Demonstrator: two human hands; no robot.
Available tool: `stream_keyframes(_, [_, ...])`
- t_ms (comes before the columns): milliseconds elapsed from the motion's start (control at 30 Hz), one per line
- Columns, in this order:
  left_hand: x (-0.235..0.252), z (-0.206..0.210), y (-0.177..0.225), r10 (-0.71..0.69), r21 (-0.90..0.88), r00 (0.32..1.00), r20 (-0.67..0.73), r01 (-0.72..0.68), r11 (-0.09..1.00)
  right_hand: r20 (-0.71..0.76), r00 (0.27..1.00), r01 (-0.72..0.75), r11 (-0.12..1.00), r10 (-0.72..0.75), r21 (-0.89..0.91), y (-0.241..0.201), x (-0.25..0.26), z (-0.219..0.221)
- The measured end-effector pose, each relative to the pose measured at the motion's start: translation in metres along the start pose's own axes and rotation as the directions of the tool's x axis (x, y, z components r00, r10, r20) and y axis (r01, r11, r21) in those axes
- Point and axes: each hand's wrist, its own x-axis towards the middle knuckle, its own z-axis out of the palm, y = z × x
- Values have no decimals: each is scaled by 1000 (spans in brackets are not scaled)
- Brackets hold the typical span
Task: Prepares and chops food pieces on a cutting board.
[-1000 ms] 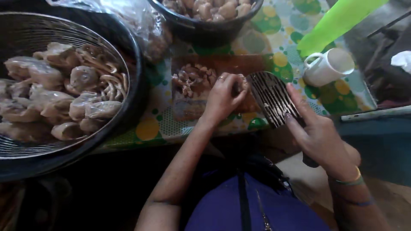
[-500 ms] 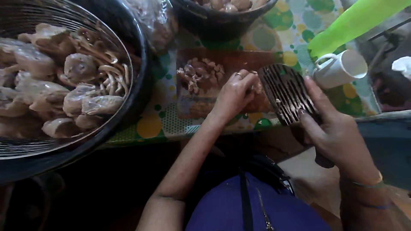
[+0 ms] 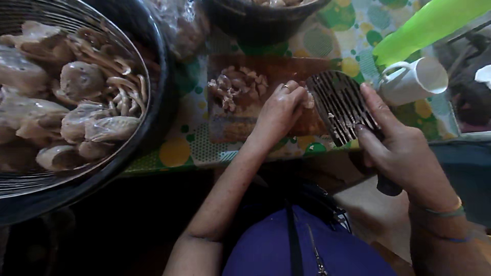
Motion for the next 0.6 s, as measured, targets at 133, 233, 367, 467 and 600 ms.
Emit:
stream_keyframes(133, [2, 1, -2, 26, 30, 999, -22, -25, 999, -1, 1000, -10, 1000, 10, -27, -9, 10, 5])
stream_keyframes(233, [1, 1, -2, 3, 30, 1000, -23, -3, 1000, 9, 1000, 5, 998, -4, -66, -13, 26, 11])
stream_keyframes(367, [2, 3, 0, -38, 37, 998, -45, 40, 999, -20, 998, 47, 984, -52, -170, -21, 23, 15])
stream_keyframes(467, [3, 3, 3, -63, 46, 998, -14, 64, 997, -56, 994, 73, 969, -89, -235, -21, -2, 14])
stream_keyframes(600, [2, 2, 1, -35, 56, 999, 5, 34, 998, -37, 996, 71, 970, -82, -231, -21, -3, 12])
